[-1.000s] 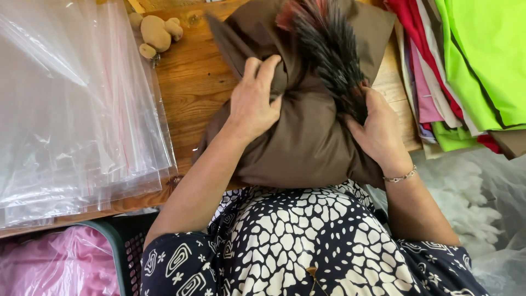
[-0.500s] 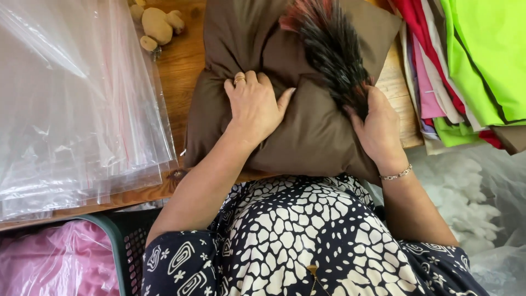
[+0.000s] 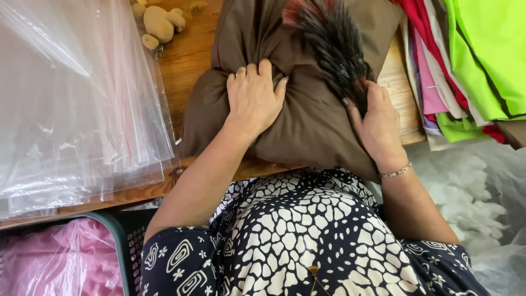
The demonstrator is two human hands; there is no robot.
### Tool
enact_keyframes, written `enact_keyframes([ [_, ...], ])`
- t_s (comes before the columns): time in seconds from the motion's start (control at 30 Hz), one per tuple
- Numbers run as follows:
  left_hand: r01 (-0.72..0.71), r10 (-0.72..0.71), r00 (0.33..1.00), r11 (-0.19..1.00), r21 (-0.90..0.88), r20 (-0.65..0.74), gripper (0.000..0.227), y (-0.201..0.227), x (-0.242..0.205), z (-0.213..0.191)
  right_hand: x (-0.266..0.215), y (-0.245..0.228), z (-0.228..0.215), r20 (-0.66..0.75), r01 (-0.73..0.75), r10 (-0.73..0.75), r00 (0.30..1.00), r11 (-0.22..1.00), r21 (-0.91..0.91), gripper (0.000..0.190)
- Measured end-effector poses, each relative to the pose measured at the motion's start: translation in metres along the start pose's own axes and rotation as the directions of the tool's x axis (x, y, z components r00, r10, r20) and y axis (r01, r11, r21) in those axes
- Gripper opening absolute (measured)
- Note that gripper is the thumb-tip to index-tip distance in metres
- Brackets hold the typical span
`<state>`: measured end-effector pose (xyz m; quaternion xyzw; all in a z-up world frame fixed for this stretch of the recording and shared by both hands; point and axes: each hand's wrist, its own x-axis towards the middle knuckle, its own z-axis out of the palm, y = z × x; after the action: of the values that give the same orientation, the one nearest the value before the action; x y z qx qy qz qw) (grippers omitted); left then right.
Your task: Closing the zipper of a filled cushion, shaping it by patting and kneading to distribute filling, and then brushing the surface with a duster.
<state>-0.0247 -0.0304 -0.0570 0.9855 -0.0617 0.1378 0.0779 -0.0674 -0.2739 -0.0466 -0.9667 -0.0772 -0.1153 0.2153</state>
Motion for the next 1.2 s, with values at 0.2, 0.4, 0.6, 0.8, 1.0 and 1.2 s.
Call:
enact_keyframes([
  [0.2, -0.08, 0.008, 0.855, 0.99, -0.116, -0.518, 0.051, 0.003, -0.005, -0.028, 0.017, 0.001, -0.053, -0.143, 0.102, -0.089, 0.986, 0.991, 0.089, 0.04],
  [0.4, -0.1, 0.081, 0.98, 0.99, -0.101, -0.183, 0.067, -0.002, -0.003, 0.01, 0.011, -0.061, -0.052, -0.049, 0.536, -0.534, 0.844, 0.836, 0.116, 0.027],
  [0.6, -0.02, 0.065, 0.95, 0.989, -0.148, 0.305, 0.063, 0.0, -0.001, -0.035, 0.069, 0.054, 0.001, -0.03, 0.284, -0.295, 0.955, 0.939, -0.193, 0.035],
  [0.8, 0.022, 0.046, 0.913, 0.987, -0.161, 0.405, 0.075, 0.002, 0.001, -0.042, 0.083, 0.071, -0.019, -0.233, 0.021, -0.097, 0.968, 0.951, -0.308, 0.037],
  [1.0, -0.06, 0.09, 0.933, 0.994, -0.096, 0.349, 0.081, -0.003, 0.002, -0.034, 0.044, -0.062, -0.033, -0.014, 0.523, -0.523, 0.853, 0.852, 0.016, 0.036],
  [1.2, -0.071, 0.109, 0.953, 0.988, -0.139, 0.282, 0.076, -0.002, -0.002, -0.031, 0.119, 0.045, 0.012, -0.032, 0.326, -0.338, 0.941, 0.925, -0.196, 0.029],
])
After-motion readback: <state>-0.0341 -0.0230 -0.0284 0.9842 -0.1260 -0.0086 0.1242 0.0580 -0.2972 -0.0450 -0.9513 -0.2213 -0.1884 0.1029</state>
